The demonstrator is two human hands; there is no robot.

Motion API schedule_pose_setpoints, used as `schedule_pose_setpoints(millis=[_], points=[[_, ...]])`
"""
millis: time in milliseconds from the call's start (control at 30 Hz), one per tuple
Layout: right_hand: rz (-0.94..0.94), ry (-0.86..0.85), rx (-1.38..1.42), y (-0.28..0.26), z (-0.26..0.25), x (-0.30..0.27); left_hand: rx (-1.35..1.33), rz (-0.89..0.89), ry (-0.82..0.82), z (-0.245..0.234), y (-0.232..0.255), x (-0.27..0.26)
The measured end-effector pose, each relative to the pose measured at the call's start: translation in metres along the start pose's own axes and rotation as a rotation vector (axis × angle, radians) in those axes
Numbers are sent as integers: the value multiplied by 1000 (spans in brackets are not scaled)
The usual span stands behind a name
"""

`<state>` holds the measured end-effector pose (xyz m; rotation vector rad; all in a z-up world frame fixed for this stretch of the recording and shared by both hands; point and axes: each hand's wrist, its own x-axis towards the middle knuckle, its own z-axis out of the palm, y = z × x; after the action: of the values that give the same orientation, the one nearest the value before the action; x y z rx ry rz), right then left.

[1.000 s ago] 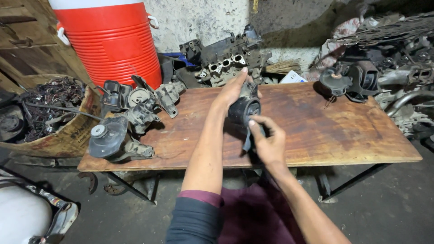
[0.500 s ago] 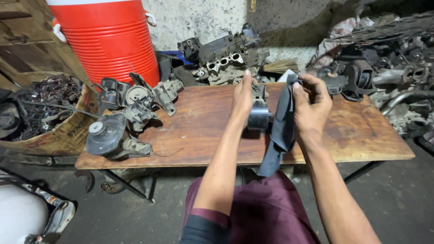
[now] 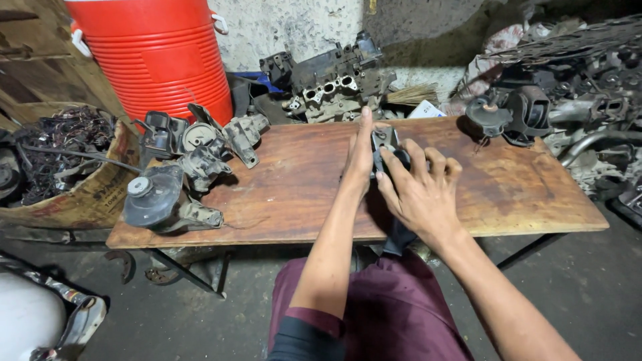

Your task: The person wipes a motor mount with a cloth, turning it over to clean different sides, while sitting at a wooden workbench.

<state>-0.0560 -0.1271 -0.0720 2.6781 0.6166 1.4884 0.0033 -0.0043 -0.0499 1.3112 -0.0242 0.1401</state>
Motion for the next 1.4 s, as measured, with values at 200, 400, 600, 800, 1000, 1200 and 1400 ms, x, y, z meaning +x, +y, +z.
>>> schedule_pose_setpoints(millis=[200, 400, 600, 800, 1000, 1200, 1400], points=[[35, -135, 72, 5, 8, 9, 3, 1, -74, -5, -7, 0], [186, -323, 394, 8, 11, -8, 20, -7, -1, -8, -27, 10], [291, -293, 668, 11, 4, -9, -8, 34, 35, -8, -52, 31], [164, -242, 508, 15, 4, -17, 16, 2, 78, -3, -33, 19], [233, -120, 277, 3, 16, -8, -33, -9, 98, -4, -48, 33], [233, -192, 249, 7, 3, 14, -50, 21, 76, -1, -57, 40], [98, -238, 147, 22, 14, 22, -64, 20, 70, -5, -55, 36]])
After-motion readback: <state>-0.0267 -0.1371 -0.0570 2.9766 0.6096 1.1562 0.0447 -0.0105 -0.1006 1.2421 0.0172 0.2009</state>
